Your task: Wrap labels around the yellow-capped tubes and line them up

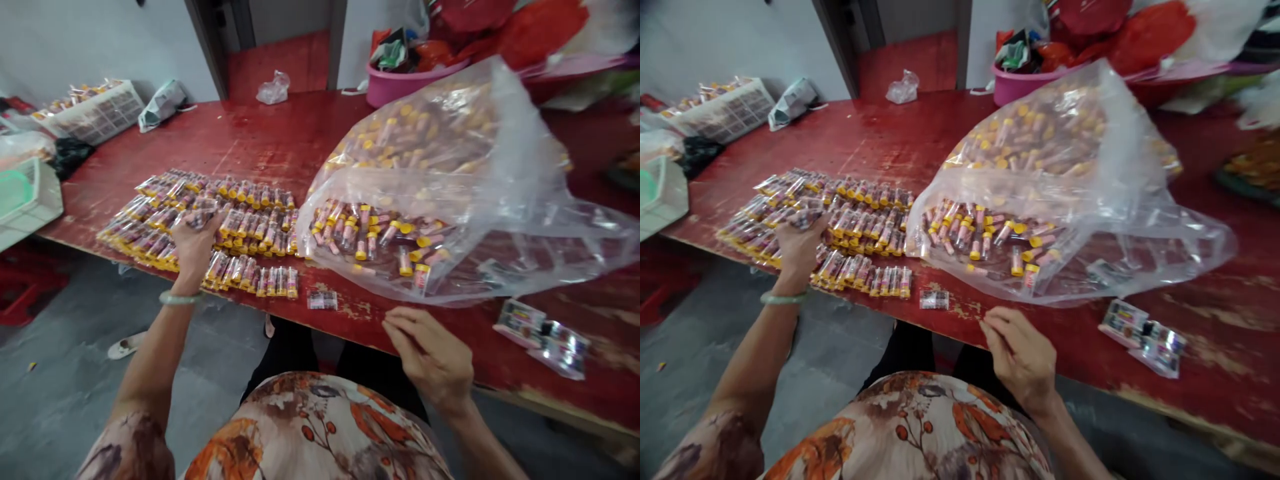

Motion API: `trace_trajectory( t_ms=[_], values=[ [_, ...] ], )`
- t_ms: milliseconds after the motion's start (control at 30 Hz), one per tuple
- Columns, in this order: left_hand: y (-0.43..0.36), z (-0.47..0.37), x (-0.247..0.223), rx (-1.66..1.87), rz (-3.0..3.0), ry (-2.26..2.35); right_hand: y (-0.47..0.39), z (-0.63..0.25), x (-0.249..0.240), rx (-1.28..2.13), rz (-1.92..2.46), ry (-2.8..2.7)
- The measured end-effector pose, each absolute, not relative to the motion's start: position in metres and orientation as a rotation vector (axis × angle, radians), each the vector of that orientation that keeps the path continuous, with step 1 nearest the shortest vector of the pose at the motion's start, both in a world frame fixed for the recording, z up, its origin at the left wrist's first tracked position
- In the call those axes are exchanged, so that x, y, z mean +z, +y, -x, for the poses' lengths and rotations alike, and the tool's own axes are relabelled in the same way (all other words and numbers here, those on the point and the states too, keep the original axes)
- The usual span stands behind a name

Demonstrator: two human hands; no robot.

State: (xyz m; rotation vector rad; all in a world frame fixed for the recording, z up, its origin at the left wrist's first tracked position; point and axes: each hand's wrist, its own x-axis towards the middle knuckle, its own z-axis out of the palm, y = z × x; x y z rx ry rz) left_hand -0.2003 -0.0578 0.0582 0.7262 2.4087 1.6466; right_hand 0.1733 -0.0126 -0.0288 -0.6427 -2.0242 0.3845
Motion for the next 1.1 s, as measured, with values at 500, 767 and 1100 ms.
trace_trajectory(
  t_ms=[500,767,1100],
  values=[
    [-0.089,0.019,0.007,1.448,-0.123,1.003,0.107,-0.079,-0.036,0.282,1.485,-2.634],
    [-0.081,0.017,-0.003,1.516,-0.001,1.077,0.101,-0.121,-0.041,0.863,1.369,-1.891],
    [-0.071,-0.003,-0.014,1.464,0.041,1.080,0.021,-0.153,-0.025,1.701,0.875,-1.252]
  ],
)
